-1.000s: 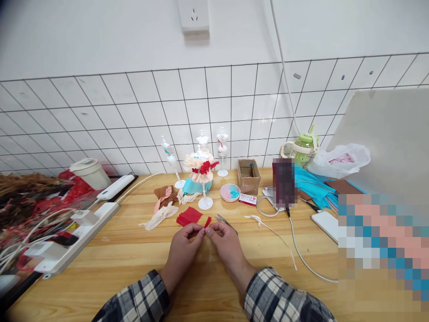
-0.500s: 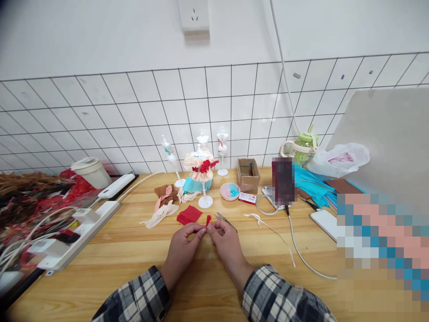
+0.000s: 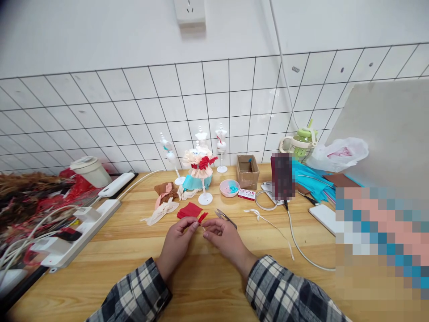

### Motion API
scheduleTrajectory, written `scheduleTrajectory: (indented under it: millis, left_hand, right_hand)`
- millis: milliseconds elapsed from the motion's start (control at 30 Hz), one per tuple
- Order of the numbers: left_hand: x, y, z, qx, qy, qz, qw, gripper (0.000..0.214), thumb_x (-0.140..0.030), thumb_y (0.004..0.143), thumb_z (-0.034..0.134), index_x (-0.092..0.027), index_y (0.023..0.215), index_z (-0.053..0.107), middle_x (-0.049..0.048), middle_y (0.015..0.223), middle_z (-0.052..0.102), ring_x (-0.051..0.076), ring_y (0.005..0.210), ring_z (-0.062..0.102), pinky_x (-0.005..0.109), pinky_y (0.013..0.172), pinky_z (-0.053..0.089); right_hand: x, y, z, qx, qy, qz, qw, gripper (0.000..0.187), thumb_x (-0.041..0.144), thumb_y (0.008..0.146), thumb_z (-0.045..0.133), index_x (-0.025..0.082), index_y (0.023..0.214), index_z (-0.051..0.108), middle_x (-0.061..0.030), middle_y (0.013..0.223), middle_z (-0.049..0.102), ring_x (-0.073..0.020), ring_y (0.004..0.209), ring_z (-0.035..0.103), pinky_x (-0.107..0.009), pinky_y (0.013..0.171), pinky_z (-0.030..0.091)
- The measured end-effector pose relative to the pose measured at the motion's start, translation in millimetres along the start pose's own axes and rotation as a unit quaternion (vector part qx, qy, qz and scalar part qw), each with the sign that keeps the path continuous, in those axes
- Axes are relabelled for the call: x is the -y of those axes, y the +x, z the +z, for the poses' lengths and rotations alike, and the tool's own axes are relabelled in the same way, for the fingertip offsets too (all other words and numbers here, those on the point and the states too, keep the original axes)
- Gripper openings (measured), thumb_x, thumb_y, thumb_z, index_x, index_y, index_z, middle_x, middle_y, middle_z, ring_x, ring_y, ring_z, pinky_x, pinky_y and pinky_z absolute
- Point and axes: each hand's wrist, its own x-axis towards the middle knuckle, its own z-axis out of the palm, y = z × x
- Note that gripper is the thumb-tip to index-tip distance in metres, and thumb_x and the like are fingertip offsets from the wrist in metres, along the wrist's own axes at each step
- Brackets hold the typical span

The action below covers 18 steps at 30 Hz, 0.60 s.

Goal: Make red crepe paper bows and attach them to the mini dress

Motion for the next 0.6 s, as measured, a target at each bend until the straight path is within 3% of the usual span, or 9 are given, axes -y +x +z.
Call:
scheduleTrajectory:
  millis: [100, 300, 367, 533, 600]
  left_hand:
    - [-1.1, 0.6, -10.4, 0.039, 0.043, 0.077, 0.995, 0.02, -0.033, 0.086, 0.052, -0.019, 0.081, 0.066, 0.0051, 0.085, 0.07, 0.019, 0.083, 0.063, 0.031, 0.08, 0.049]
    - [-7.6, 0.9, -28.0, 0.147, 0.13, 0.229, 0.953, 0.02, -0.026, 0.089, 0.048, -0.025, 0.087, 0.068, 0.004, 0.088, 0.072, 0.02, 0.1, 0.058, 0.04, 0.098, 0.039]
    - [-7.7, 0.6, -29.4, 0.184, 0.129, 0.249, 0.942, 0.021, -0.025, 0.09, 0.048, -0.026, 0.088, 0.069, 0.0038, 0.088, 0.072, 0.02, 0.102, 0.058, 0.04, 0.099, 0.039]
    - [-11.5, -2.2, -23.8, 0.266, 0.122, 0.249, 0.923, 0.026, -0.027, 0.091, 0.044, -0.027, 0.088, 0.07, 0.0045, 0.087, 0.072, 0.02, 0.101, 0.058, 0.037, 0.098, 0.039]
    - [-15.3, -3.3, -20.5, 0.297, 0.127, 0.24, 0.915, 0.027, -0.029, 0.091, 0.044, -0.028, 0.089, 0.07, 0.0051, 0.087, 0.072, 0.02, 0.098, 0.059, 0.037, 0.097, 0.038]
  right_hand:
    - [2.8, 0.2, -8.0, 0.016, 0.008, 0.007, 1.0, 0.035, 0.039, 0.063, 0.076, 0.017, 0.089, 0.066, -0.0014, 0.075, 0.065, -0.0142, 0.07, 0.058, -0.027, 0.067, 0.044]
    - [12.2, -0.4, -32.1, 0.184, -0.012, 0.039, 0.982, 0.041, 0.035, 0.062, 0.078, 0.017, 0.096, 0.064, 0.0, 0.077, 0.066, -0.0133, 0.072, 0.06, -0.027, 0.07, 0.046]
    - [15.5, 0.2, -39.2, 0.202, -0.028, 0.044, 0.978, 0.044, 0.036, 0.061, 0.079, 0.017, 0.098, 0.063, 0.0005, 0.076, 0.066, -0.0128, 0.07, 0.06, -0.026, 0.068, 0.045]
    - [17.0, 2.8, -48.1, 0.186, -0.086, 0.027, 0.978, 0.03, 0.038, 0.063, 0.076, 0.016, 0.078, 0.063, 0.0003, 0.073, 0.065, -0.0125, 0.067, 0.059, -0.025, 0.065, 0.044]
    - [15.2, 3.2, -48.0, 0.186, -0.095, 0.014, 0.978, 0.029, 0.037, 0.065, 0.075, 0.017, 0.082, 0.062, 0.0008, 0.074, 0.065, -0.0132, 0.068, 0.06, -0.026, 0.065, 0.045]
